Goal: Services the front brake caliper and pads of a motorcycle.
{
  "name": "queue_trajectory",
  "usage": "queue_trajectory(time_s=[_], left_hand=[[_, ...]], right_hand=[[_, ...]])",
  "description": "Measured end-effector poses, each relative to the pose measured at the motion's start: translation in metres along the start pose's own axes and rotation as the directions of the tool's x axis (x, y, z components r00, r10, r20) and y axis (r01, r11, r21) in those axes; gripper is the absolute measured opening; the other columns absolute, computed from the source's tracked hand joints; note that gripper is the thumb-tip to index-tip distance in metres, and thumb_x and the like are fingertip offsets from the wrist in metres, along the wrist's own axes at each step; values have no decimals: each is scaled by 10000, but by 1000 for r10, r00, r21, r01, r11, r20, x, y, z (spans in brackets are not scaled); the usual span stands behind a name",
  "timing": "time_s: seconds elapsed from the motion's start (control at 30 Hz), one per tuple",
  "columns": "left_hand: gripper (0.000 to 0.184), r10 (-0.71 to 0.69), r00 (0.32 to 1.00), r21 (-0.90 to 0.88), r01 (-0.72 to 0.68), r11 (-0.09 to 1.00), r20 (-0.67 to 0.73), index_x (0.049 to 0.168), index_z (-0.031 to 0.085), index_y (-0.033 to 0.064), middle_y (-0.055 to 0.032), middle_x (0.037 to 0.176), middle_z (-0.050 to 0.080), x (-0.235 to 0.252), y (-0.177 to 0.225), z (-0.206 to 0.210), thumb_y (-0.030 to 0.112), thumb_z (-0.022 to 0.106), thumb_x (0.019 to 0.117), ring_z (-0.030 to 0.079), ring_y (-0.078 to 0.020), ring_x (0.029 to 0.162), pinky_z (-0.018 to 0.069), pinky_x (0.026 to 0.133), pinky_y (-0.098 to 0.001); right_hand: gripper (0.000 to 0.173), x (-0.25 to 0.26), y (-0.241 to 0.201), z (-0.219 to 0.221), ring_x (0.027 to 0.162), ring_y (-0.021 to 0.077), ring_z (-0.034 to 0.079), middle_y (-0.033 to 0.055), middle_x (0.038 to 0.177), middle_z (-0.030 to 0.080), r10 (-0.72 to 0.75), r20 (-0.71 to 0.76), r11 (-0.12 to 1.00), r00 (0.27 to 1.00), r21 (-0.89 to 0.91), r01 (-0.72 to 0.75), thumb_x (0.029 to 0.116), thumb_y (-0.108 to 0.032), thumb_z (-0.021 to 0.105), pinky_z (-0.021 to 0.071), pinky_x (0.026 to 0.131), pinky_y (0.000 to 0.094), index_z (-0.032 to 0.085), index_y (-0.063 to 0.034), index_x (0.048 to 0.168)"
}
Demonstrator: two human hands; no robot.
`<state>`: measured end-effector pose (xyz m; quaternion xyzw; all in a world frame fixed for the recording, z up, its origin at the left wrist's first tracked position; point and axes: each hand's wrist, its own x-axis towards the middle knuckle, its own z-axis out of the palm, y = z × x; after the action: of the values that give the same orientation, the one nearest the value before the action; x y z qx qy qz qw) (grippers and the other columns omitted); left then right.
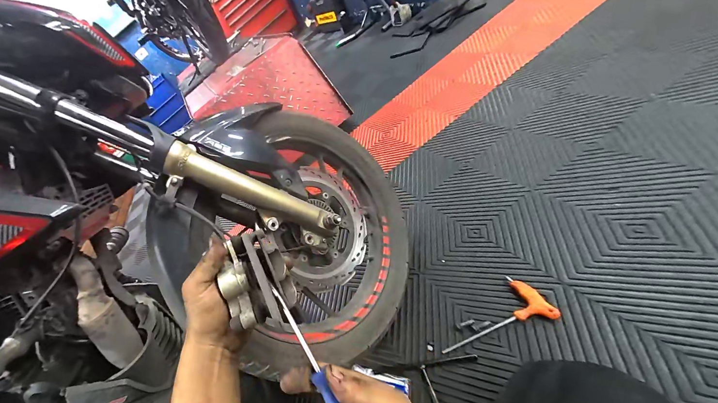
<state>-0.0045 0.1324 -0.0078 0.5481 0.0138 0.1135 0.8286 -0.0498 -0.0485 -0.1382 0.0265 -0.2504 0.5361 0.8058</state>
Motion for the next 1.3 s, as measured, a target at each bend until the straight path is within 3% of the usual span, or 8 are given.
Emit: queue_trajectory(time_s=[0.2, 0.37, 0.47, 0.57, 0.67, 0.8, 0.93, 1.3], left_hand=[[527, -7, 994, -83, -3, 997, -110, 1120, 677, 140, -144, 1009, 736, 9, -5, 22, 620, 501, 994, 743, -304, 906, 629, 752, -520], [414, -25, 999, -35, 26, 999, 41, 1105, 693, 99, -165, 1013, 733, 10, 5, 12, 433, 456, 1046, 741, -288, 903, 629, 753, -482], [354, -98, 995, 52, 99, 994, -32, 983, 703, 98, -106, 864, 726, 7, 18, 20, 314, 427, 1034, 727, -193, 742, 624, 636, -386], [356, -113, 984, 74, 124, 990, -138, 990, 668, 92, -113, 881, 714, 13, 20, 33, 358, 435, 1030, 724, -214, 765, 626, 655, -418], [374, -45, 988, 34, 50, 998, -149, 1063, 644, 103, -115, 953, 699, 21, 16, 38, 434, 472, 1039, 718, -248, 854, 617, 731, -478], [401, 68, 996, -82, -73, 994, -60, 1006, 667, 128, -89, 946, 711, 19, 10, 37, 446, 425, 1034, 718, -232, 874, 614, 748, -468], [409, 146, 988, -80, -149, 986, -50, 986, 673, 131, -89, 927, 711, 15, 4, 33, 439, 408, 1033, 715, -229, 857, 611, 740, -462], [343, 255, 967, -103, -253, 962, 5, 997, 684, 119, -63, 919, 706, 14, 7, 28, 365, 451, 1043, 711, -196, 873, 614, 766, -442]], right_hand=[[392, -9, -13, 3, 424, 55, 460, -23, 689, 496, -17, -117, 995, 993, -103, 4, 1082, -429, 398, 439, 374, 204, 546, -178, 1344], [420, -6, -28, 6, 402, 54, 454, -27, 649, 477, 44, -133, 989, 990, -135, -62, 1078, -473, 393, 444, 361, 209, 564, -176, 1322], [422, -5, -26, 10, 392, 50, 448, -34, 630, 460, 36, -237, 969, 971, -228, -92, 1079, -476, 352, 440, 354, 210, 563, -186, 1300], [416, 3, -16, 24, 395, 65, 421, -32, 626, 432, -78, -378, 912, 923, -401, -87, 1084, -468, 319, 418, 350, 227, 569, -173, 1238], [410, 11, -12, 40, 394, 71, 413, -26, 625, 431, -137, -405, 925, 904, -378, -29, 1087, -453, 299, 407, 344, 227, 559, -155, 1196], [412, 19, -11, 63, 384, 57, 425, -28, 601, 447, -128, -374, 979, 919, -195, 57, 1098, -435, 254, 411, 338, 213, 537, -136, 1127], [405, 28, 2, 78, 386, 75, 399, -25, 586, 399, -197, -497, 965, 845, -248, 79, 1116, -408, 243, 400, 335, 234, 511, -111, 1055], [419, 52, 31, 75, 389, 91, 399, -21, 576, 399, -360, -535, 918, 764, -347, 190, 1120, -404, 243, 401, 339, 252, 498, -102, 981]])
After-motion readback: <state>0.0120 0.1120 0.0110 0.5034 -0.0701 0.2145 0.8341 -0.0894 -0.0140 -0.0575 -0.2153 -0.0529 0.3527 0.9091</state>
